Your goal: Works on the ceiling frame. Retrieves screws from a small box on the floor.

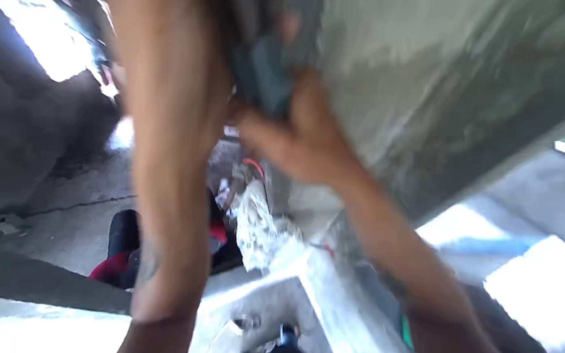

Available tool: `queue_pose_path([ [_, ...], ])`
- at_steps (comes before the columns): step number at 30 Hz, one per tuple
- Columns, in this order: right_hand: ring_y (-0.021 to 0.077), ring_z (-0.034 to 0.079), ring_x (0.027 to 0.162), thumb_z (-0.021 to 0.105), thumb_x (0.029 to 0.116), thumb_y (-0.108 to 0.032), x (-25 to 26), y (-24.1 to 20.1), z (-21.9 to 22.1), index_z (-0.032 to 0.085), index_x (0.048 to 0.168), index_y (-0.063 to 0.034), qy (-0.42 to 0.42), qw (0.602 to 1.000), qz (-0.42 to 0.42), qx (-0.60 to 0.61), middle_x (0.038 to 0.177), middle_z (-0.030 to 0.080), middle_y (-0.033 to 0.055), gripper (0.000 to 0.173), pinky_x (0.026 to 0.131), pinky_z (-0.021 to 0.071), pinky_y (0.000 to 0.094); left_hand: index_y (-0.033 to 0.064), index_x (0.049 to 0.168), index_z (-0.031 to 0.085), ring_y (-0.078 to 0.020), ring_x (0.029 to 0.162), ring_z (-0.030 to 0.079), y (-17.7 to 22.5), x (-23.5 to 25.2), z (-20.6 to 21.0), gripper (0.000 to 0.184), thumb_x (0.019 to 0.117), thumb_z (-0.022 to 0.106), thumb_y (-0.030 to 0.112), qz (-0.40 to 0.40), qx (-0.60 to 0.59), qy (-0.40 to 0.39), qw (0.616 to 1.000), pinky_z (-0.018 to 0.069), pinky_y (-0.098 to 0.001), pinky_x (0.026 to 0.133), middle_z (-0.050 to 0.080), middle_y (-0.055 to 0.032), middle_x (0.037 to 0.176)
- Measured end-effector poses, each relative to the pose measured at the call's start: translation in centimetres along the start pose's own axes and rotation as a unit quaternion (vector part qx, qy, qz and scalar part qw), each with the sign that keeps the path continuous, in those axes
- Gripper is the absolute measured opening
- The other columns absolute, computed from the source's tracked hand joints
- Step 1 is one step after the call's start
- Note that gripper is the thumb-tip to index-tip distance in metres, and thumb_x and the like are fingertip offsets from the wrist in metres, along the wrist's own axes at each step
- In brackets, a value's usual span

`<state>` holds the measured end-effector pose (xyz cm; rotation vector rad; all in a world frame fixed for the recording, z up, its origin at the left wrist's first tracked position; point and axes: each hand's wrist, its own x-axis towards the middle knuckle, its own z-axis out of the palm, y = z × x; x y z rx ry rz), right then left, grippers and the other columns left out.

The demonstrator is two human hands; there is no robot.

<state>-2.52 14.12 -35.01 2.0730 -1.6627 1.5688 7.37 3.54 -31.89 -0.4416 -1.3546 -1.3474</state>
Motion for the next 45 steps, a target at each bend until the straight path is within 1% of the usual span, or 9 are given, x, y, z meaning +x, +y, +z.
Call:
queue_pose_path([
  [3,0.0062,0.067,0.085,0.065,0.0996,-0.011,-13.4,8.1,5.8,0.067,0.115,0.0050,-0.135,0.963,0.076,0.219,0.095,0.072,0.0078,0.022,0.080,0.0583,0.0244,0.0049,0.130,0.056,-0.0168,0.086,0.072,-3.3,-11.5,-3.9,0.034,0.1065,0.056,0.029,-0.133,0.165,-0.189,0.959,0.0647,-0.0348,0.076,0.071,-0.0043,0.104],
  [7,0.0048,0.067,0.100,0.062,0.1027,-0.016,-28.4,16.9,11.3,0.061,0.137,-0.0014,-0.203,0.887,0.262,0.320,0.122,0.071,0.0076,0.038,0.087,0.0556,0.0234,0.0218,0.116,0.072,-0.0087,0.073,0.068,-6.8,-19.7,-5.1,0.041,0.0926,0.067,0.056,-0.239,0.429,-0.421,0.762,0.0594,-0.0403,0.066,0.071,0.0045,0.086],
  [10,0.0055,0.066,0.097,0.062,0.1023,-0.017,-33.6,17.2,13.3,0.058,0.140,0.0002,-0.170,0.845,0.354,0.363,0.119,0.070,0.0080,0.041,0.085,0.0556,0.0246,0.0230,0.117,0.072,-0.0181,0.081,0.071,-11.0,-24.2,-3.2,0.040,0.0941,0.066,0.055,-0.306,0.407,-0.474,0.718,0.0580,-0.0537,0.073,0.074,-0.0010,0.088],
  [16,0.0029,0.063,0.103,0.062,0.1018,-0.020,-41.1,16.1,14.4,0.050,0.143,0.0010,-0.046,0.824,0.355,0.438,0.124,0.066,0.0045,0.047,0.089,0.0541,0.0236,0.0046,0.124,0.067,-0.0093,0.078,0.071,-15.7,-33.4,-0.4,0.034,0.0966,0.072,0.025,-0.497,0.154,-0.305,0.798,0.0621,-0.0279,0.068,0.074,-0.0025,0.096],
  [20,0.0016,0.064,0.085,0.064,0.0994,-0.013,-48.4,13.4,15.1,0.061,0.118,-0.0027,0.092,0.782,0.414,0.458,0.097,0.068,-0.0033,0.022,0.080,0.0555,0.0233,-0.0070,0.134,0.054,-0.0152,0.109,0.070,-17.7,-41.6,2.9,0.043,0.1003,0.061,0.020,-0.552,0.081,-0.264,0.787,0.0578,-0.0330,0.096,0.072,-0.0113,0.121],
  [23,0.0125,0.070,0.088,0.059,0.1015,-0.015,-53.8,11.1,15.7,0.059,0.124,0.0025,0.233,0.748,0.489,0.383,0.098,0.073,0.0043,0.029,0.084,0.0602,0.0350,-0.0005,0.151,0.046,-0.0201,0.135,0.056,-18.7,-44.5,1.9,0.062,0.1017,0.062,0.034,-0.542,0.144,-0.406,0.722,0.0451,-0.0390,0.116,0.056,-0.0158,0.148],
  [27,0.0249,0.067,0.079,0.058,0.1030,-0.024,-58.4,14.4,11.5,0.056,0.131,0.0057,0.279,0.618,0.735,-0.012,0.093,0.067,0.0170,0.040,0.075,0.0581,0.0431,0.0060,0.140,0.060,-0.0176,0.127,0.063,-18.5,-48.6,-3.8,0.048,0.1024,0.061,0.036,-0.594,0.204,-0.439,0.643,0.0491,-0.0400,0.111,0.067,-0.0099,0.135],
  [35,0.0471,0.055,0.130,0.057,0.1019,-0.032,-70.3,31.8,1.4,0.040,0.148,0.0053,0.127,0.487,0.808,-0.306,0.143,0.051,0.0318,0.062,0.104,0.0473,0.0625,0.0028,0.137,0.061,-0.0290,0.115,0.069,-14.2,-64.4,-23.4,0.045,0.1033,0.061,0.033,-0.778,0.293,-0.327,0.449,0.0535,-0.0488,0.102,0.069,-0.0191,0.127],
  [45,0.0521,0.031,0.146,0.064,0.0961,-0.044,-75.3,35.2,-0.2,0.038,0.155,-0.0076,0.069,0.453,0.796,-0.395,0.157,0.033,0.0317,0.074,0.106,0.0326,0.0751,0.0002,0.134,0.060,-0.0340,0.103,0.071,4.3,-77.6,-36.3,0.039,0.1089,0.053,0.029,-0.906,0.361,0.059,0.212,0.0555,-0.0525,0.083,0.071,-0.0227,0.119],
])
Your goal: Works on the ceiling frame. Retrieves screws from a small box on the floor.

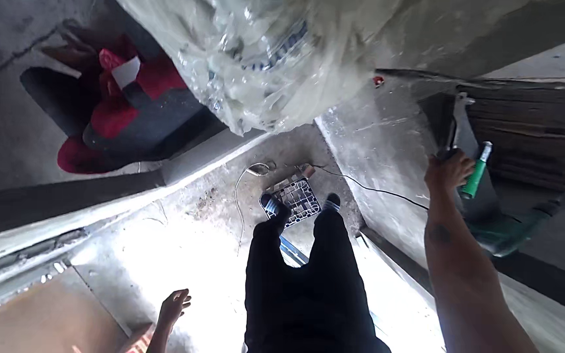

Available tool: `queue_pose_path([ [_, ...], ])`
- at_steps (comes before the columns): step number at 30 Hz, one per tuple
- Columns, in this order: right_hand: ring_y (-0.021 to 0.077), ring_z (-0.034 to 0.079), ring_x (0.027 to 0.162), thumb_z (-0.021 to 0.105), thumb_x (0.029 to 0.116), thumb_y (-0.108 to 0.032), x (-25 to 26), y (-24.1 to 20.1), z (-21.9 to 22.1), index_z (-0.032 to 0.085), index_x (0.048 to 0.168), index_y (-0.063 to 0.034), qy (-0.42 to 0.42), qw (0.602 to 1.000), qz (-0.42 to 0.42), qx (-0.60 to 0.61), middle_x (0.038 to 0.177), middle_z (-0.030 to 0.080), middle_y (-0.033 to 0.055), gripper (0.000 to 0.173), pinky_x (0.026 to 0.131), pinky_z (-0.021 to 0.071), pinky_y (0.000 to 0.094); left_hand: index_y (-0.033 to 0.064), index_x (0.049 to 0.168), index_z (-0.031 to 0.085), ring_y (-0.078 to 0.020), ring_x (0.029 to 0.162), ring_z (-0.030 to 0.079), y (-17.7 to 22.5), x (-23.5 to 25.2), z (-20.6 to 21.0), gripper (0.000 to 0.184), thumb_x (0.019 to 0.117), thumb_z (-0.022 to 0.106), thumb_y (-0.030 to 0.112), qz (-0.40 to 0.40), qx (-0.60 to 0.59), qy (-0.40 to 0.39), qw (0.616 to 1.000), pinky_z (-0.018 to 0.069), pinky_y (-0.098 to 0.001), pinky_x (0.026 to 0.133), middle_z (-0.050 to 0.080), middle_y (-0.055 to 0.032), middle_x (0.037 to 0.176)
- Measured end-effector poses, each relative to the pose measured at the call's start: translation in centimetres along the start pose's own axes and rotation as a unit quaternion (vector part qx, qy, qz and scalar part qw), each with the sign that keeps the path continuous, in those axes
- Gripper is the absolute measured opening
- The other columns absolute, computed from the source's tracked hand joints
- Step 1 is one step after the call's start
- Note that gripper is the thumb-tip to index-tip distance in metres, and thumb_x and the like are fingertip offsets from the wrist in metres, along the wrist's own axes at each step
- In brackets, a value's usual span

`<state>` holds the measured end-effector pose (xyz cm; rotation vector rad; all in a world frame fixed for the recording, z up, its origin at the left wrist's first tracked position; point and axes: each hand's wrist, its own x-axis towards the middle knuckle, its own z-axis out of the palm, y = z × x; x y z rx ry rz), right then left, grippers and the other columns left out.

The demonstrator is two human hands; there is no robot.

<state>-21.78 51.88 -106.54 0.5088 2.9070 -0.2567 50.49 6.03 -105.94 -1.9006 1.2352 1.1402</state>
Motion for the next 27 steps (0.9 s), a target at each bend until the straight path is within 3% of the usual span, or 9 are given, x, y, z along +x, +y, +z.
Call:
queue_pose_path([
  [4,0.0492,0.031,0.147,0.062,0.0976,-0.047,0.2,0.5,0.8,0.037,0.156,-0.0105,0.023,0.999,-0.009,-0.039,0.159,0.033,0.0287,0.074,0.108,0.0325,0.0725,0.0009,0.134,0.060,-0.0341,0.102,0.071,-4.1,1.6,5.3,0.039,0.1087,0.053,0.029,-0.036,-0.029,-0.020,0.999,0.0558,-0.0532,0.084,0.071,-0.0221,0.119],
  [8,0.0475,0.032,0.148,0.064,0.0934,-0.046,0.3,2.3,3.4,0.038,0.158,-0.0140,0.110,0.991,-0.062,-0.045,0.160,0.035,0.0258,0.077,0.110,0.0331,0.0699,0.0036,0.133,0.061,-0.0311,0.101,0.073,-3.6,5.2,13.4,0.037,0.1078,0.055,0.031,0.003,-0.069,-0.046,0.997,0.0574,-0.0513,0.084,0.073,-0.0189,0.117],
  [10,0.0485,0.029,0.149,0.062,0.0951,-0.046,-1.8,2.2,4.4,0.035,0.159,-0.0072,0.152,0.975,-0.157,-0.027,0.160,0.033,0.0288,0.079,0.116,0.0292,0.0663,0.0044,0.131,0.063,-0.0288,0.101,0.073,-1.8,7.6,18.0,0.036,0.1077,0.055,0.030,0.051,-0.092,-0.042,0.994,0.0584,-0.0491,0.084,0.073,-0.0175,0.116],
  [13,0.0466,0.046,0.137,0.063,0.0971,-0.030,-6.2,3.1,10.2,0.049,0.145,0.0064,0.164,0.911,-0.363,0.111,0.144,0.050,0.0338,0.062,0.116,0.0375,0.0516,0.0030,0.133,0.062,-0.0288,0.103,0.073,1.1,12.1,25.7,0.036,0.1082,0.053,0.028,0.132,-0.115,-0.023,0.984,0.0587,-0.0495,0.088,0.072,-0.0177,0.119],
  [14,0.0438,0.053,0.130,0.063,0.0988,-0.025,-7.2,4.0,13.6,0.049,0.142,0.0098,0.107,0.891,-0.412,0.159,0.139,0.053,0.0342,0.057,0.111,0.0444,0.0481,0.0022,0.134,0.061,-0.0287,0.104,0.072,1.5,13.5,29.1,0.037,0.1086,0.052,0.027,0.152,-0.122,-0.012,0.981,0.0584,-0.0495,0.090,0.071,-0.0181,0.120],
  [16,0.0406,0.056,0.126,0.061,0.1013,-0.023,-8.3,6.0,21.5,0.045,0.145,0.0079,-0.085,0.878,-0.436,0.179,0.140,0.053,0.0324,0.056,0.104,0.0495,0.0484,0.0007,0.133,0.061,-0.0280,0.104,0.071,1.9,15.9,35.7,0.035,0.1086,0.052,0.025,0.179,-0.140,0.044,0.973,0.0574,-0.0485,0.091,0.070,-0.0191,0.120],
  [19,0.0350,0.063,0.120,0.062,0.1013,-0.026,-9.8,12.3,30.7,0.044,0.150,0.0017,-0.317,0.861,-0.377,0.123,0.138,0.057,0.0269,0.058,0.100,0.0546,0.0471,-0.0074,0.126,0.063,-0.0373,0.110,0.067,-0.2,13.3,43.4,0.031,0.1055,0.052,0.013,0.178,-0.122,0.105,0.971,0.0504,-0.0557,0.099,0.068,-0.0278,0.117],
  [23,0.0364,0.067,0.112,0.060,0.1027,-0.024,-11.3,19.1,35.0,0.045,0.149,0.0024,-0.444,0.837,-0.315,0.053,0.129,0.063,0.0269,0.055,0.098,0.0547,0.0508,-0.0112,0.121,0.064,-0.0421,0.111,0.065,-4.0,8.2,47.5,0.032,0.1079,0.048,0.014,0.140,-0.153,0.121,0.971,0.0475,-0.0585,0.100,0.067,-0.0317,0.114],
  [27,0.0378,0.069,0.106,0.058,0.1045,-0.021,-10.9,22.8,42.0,0.042,0.151,0.0029,-0.496,0.833,-0.245,0.004,0.124,0.065,0.0292,0.055,0.095,0.0556,0.0512,-0.0100,0.123,0.063,-0.0436,0.109,0.065,-7.9,8.2,49.2,0.027,0.1063,0.050,0.008,0.090,-0.171,0.098,0.976,0.0476,-0.0600,0.098,0.066,-0.0322,0.114],
])
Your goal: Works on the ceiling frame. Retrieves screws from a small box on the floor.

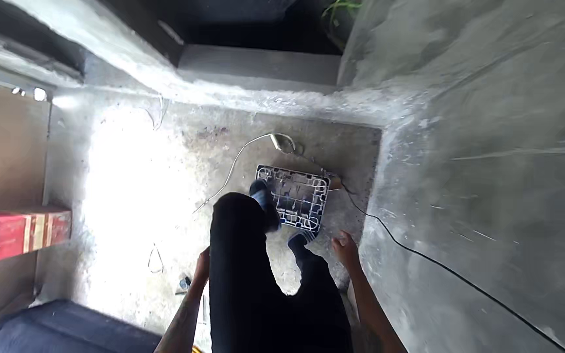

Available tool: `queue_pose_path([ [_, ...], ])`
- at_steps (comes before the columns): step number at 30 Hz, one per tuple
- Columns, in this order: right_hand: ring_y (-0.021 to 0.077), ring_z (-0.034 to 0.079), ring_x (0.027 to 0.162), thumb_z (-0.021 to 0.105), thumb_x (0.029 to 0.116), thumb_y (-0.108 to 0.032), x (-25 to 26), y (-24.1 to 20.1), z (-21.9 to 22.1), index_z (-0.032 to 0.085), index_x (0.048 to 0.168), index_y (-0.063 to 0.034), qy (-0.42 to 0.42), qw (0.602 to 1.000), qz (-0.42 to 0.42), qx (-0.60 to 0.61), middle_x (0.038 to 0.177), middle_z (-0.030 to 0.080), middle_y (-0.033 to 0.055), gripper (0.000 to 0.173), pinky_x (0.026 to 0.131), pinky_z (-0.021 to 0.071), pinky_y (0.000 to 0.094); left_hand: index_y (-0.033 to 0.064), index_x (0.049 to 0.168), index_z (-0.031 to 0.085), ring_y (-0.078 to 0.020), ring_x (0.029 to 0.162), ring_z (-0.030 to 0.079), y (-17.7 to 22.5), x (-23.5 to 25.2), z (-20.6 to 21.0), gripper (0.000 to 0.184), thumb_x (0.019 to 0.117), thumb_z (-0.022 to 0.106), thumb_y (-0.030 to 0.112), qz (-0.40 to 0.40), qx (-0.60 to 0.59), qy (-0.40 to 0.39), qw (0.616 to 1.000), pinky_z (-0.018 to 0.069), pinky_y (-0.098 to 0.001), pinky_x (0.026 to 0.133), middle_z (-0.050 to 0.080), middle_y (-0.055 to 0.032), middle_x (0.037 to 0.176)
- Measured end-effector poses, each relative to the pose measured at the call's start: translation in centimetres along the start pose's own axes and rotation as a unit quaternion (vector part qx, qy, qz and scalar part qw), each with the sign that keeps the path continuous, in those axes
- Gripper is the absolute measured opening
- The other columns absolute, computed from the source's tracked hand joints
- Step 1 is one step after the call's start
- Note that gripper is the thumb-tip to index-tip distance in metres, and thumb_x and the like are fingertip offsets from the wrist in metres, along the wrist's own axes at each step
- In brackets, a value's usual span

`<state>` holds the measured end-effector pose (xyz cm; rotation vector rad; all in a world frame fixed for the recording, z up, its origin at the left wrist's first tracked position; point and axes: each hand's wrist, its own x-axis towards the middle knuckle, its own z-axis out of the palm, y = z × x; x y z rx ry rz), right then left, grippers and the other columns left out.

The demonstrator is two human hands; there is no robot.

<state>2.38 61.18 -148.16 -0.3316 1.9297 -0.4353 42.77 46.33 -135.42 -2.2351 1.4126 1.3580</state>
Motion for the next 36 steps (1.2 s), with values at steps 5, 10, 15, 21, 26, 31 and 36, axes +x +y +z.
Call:
queue_pose_path([
  [5,0.0411,0.067,0.111,0.052,0.1076,-0.033,11.0,2.9,3.8,0.031,0.157,0.0008,-0.011,0.998,0.053,-0.029,0.135,0.059,0.0309,0.064,0.095,0.0550,0.0542,-0.0027,0.125,0.066,-0.0329,0.105,0.070,-8.4,1.5,4.3,0.029,0.1050,0.056,0.016,-0.067,-0.031,-0.032,0.997,0.0521,-0.0531,0.098,0.071,-0.0219,0.114],
  [10,0.0461,0.054,0.130,0.049,0.1055,-0.053,19.0,4.0,9.1,0.013,0.164,-0.0073,-0.011,0.995,0.101,-0.013,0.155,0.040,0.0309,0.083,0.101,0.0477,0.0636,-0.0005,0.130,0.064,-0.0331,0.103,0.072,-17.6,-0.5,9.7,0.035,0.1049,0.059,0.023,-0.167,-0.082,-0.100,0.977,0.0576,-0.0535,0.092,0.071,-0.0205,0.119],
  [15,0.0426,0.059,0.128,0.056,0.1042,-0.045,20.2,2.7,13.0,0.029,0.158,0.0002,0.049,0.970,0.092,-0.219,0.137,0.060,0.0283,0.075,0.107,0.0453,0.0570,-0.0017,0.128,0.064,-0.0333,0.101,0.073,-21.8,-0.5,13.9,0.035,0.1035,0.062,0.022,-0.227,-0.126,-0.130,0.957,0.0584,-0.0533,0.090,0.071,-0.0212,0.117],
  [21,0.0412,0.058,0.129,0.060,0.1028,-0.040,19.5,3.4,19.8,0.044,0.148,0.0057,0.009,0.976,0.085,-0.200,0.141,0.056,0.0292,0.066,0.109,0.0469,0.0551,0.0011,0.124,0.066,-0.0255,0.096,0.075,-21.6,4.0,15.9,0.027,0.1034,0.061,0.019,-0.196,-0.195,-0.131,0.952,0.0616,-0.0457,0.083,0.074,-0.0145,0.112],
  [26,0.0353,0.071,0.103,0.052,0.1073,-0.035,16.5,2.7,28.6,0.041,0.148,0.0056,-0.083,0.985,0.102,-0.107,0.125,0.065,0.0267,0.058,0.091,0.0595,0.0498,0.0014,0.123,0.067,-0.0207,0.092,0.075,-17.9,6.8,15.8,0.028,0.1032,0.060,0.020,-0.125,-0.196,-0.140,0.962,0.0623,-0.0396,0.079,0.076,-0.0114,0.107],
  [31,0.0266,0.072,0.082,0.053,0.1073,-0.035,16.9,2.1,29.2,0.048,0.144,-0.0004,-0.426,0.889,0.043,-0.164,0.108,0.071,0.0179,0.051,0.073,0.0599,0.0431,0.0028,0.123,0.067,-0.0185,0.093,0.075,-11.6,9.5,17.5,0.027,0.1038,0.059,0.020,-0.082,-0.166,-0.139,0.973,0.0621,-0.0392,0.085,0.076,-0.0091,0.106],
  [36,0.0316,0.073,0.085,0.056,0.1059,-0.027,23.9,-3.3,17.1,0.063,0.131,-0.0018,-0.520,0.807,0.055,-0.273,0.106,0.073,0.0197,0.036,0.078,0.0599,0.0508,0.0004,0.119,0.068,-0.0160,0.079,0.073,-0.5,13.7,24.6,0.028,0.1043,0.056,0.021,-0.013,-0.167,-0.126,0.978,0.0627,-0.0366,0.074,0.075,-0.0082,0.094],
])
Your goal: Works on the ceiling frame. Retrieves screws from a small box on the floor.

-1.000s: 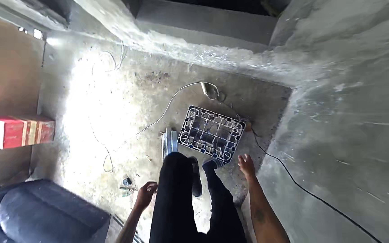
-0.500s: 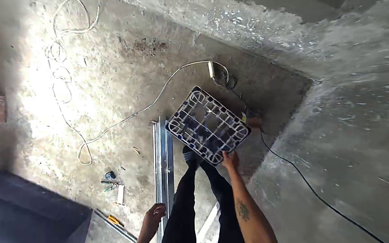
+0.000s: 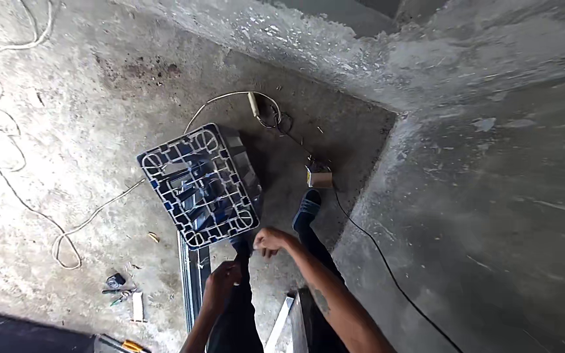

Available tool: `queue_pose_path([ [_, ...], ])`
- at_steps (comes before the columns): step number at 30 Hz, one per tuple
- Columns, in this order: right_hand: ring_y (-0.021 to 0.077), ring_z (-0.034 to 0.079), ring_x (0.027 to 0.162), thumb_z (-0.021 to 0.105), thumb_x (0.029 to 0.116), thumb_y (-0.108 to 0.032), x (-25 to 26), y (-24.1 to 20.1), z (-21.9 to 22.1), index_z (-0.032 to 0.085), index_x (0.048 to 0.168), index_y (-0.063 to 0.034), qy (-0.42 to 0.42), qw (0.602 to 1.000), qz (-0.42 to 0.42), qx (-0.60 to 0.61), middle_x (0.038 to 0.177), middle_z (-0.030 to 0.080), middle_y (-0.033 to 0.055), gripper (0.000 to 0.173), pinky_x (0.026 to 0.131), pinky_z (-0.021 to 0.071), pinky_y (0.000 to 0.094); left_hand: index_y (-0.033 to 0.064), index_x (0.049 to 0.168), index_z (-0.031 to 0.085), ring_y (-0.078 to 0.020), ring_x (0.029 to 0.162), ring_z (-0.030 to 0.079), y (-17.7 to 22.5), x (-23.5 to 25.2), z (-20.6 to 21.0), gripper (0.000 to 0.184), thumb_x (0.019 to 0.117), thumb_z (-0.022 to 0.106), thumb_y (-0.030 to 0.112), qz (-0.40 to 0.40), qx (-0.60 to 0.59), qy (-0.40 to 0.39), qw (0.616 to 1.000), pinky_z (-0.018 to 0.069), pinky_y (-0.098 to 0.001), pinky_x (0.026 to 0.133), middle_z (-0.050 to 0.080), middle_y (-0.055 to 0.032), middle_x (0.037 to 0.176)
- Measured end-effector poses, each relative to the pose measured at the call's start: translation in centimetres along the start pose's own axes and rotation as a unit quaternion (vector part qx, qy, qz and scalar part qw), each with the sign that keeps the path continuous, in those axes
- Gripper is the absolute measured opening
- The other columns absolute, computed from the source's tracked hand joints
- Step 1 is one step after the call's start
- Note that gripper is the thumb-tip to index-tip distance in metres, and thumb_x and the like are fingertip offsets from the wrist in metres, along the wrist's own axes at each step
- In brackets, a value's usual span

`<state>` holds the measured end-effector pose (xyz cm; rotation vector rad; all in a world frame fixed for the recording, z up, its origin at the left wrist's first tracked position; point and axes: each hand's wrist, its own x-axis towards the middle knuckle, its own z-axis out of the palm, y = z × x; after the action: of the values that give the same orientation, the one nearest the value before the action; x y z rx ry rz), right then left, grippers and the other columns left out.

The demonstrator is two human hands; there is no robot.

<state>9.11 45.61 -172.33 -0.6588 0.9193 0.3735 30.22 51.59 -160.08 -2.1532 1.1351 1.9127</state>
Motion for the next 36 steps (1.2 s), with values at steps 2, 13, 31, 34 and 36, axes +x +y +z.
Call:
queue_pose_path([
  [2,0.0298,0.073,0.082,0.057,0.1053,-0.029,-3.2,3.9,-6.7,0.062,0.131,-0.0010,0.101,0.993,0.012,0.055,0.102,0.073,0.0200,0.039,0.077,0.0609,0.0471,0.0001,0.117,0.069,-0.0146,0.076,0.072,3.5,4.2,5.1,0.028,0.1047,0.057,0.022,0.040,-0.015,-0.018,0.999,0.0626,-0.0347,0.072,0.074,-0.0070,0.092],
  [13,0.0399,0.071,0.095,0.061,0.0987,-0.055,3.0,23.5,-33.3,0.067,0.126,-0.0053,0.530,0.845,0.066,0.029,0.110,0.072,0.0224,0.057,0.086,0.0552,0.0630,0.0034,0.141,0.054,-0.0355,0.099,0.072,9.8,38.4,28.4,0.065,0.1030,0.052,0.057,-0.041,0.037,-0.014,0.998,0.0589,-0.0542,0.088,0.069,-0.0230,0.117],
  [31,0.0281,0.071,0.102,0.076,0.0887,-0.014,10.2,31.0,-21.5,0.068,0.125,-0.0063,0.704,0.697,-0.121,0.058,0.115,0.071,0.0152,0.038,0.090,0.0588,0.0495,0.0026,0.138,0.048,-0.0338,0.087,0.070,6.1,43.2,30.3,0.040,0.1048,0.055,0.022,0.166,0.243,-0.089,0.952,0.0585,-0.0546,0.079,0.068,-0.0202,0.101],
  [34,0.0286,0.070,0.104,0.076,0.0889,-0.011,12.6,32.6,-19.8,0.066,0.124,-0.0008,0.737,0.647,-0.190,0.055,0.117,0.069,0.0188,0.038,0.090,0.0598,0.0463,0.0027,0.135,0.050,-0.0343,0.087,0.070,5.8,42.0,29.2,0.037,0.1032,0.059,0.019,0.201,0.226,-0.069,0.951,0.0588,-0.0550,0.078,0.068,-0.0207,0.103],
  [36,0.0280,0.071,0.103,0.076,0.0897,-0.011,14.3,32.9,-19.2,0.063,0.124,0.0019,0.739,0.633,-0.219,0.072,0.117,0.068,0.0203,0.039,0.089,0.0607,0.0444,0.0031,0.133,0.051,-0.0365,0.085,0.070,5.5,42.0,28.4,0.034,0.1032,0.058,0.018,0.219,0.234,-0.056,0.946,0.0585,-0.0570,0.075,0.067,-0.0219,0.101],
])
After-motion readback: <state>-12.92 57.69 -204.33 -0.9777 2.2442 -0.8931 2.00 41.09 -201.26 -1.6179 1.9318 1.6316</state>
